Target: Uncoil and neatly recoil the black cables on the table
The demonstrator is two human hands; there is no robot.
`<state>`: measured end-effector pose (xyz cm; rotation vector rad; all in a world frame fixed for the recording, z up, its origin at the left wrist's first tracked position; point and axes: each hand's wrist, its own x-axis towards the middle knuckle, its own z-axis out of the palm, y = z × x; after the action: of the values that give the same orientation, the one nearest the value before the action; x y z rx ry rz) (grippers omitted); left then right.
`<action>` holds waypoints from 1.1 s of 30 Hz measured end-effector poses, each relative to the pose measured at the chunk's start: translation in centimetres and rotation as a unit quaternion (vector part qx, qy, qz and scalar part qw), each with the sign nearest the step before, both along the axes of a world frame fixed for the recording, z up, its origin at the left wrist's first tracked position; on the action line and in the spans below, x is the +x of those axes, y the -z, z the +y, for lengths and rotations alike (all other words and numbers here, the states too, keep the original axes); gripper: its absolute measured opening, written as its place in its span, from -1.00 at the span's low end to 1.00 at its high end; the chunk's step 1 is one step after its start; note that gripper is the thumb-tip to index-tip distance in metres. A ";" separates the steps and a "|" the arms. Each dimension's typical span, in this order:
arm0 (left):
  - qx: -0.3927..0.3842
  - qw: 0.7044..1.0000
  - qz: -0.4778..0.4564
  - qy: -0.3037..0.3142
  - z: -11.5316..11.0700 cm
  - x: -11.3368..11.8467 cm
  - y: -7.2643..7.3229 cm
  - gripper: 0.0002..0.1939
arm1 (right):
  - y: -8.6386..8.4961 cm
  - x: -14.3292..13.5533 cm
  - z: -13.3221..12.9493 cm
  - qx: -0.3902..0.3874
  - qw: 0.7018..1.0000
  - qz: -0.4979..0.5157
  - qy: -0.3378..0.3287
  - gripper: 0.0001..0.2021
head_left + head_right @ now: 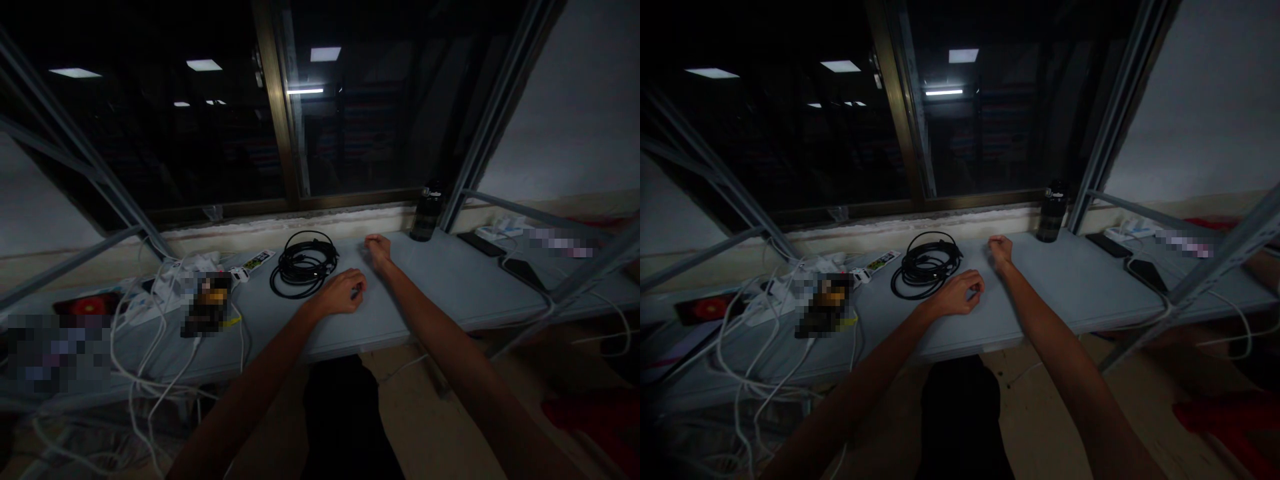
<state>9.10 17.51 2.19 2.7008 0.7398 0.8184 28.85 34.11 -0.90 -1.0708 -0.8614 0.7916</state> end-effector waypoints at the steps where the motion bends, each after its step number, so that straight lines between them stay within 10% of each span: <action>1: 0.000 1.000 0.000 -0.002 0.0 0.0 0.0 -0.80 | 0.0 0.0 0.0 0.000 1.000 0.001 -0.002 -0.78; 33: -0.009 1.000 0.019 -0.013 0.3 -0.1 0.1 -0.81 | -0.8 -0.3 -0.7 -0.022 0.994 0.066 -0.083 -0.67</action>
<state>9.04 17.76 2.10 2.7033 0.7874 0.7634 28.57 33.42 -0.12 -0.9829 -0.8308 1.0128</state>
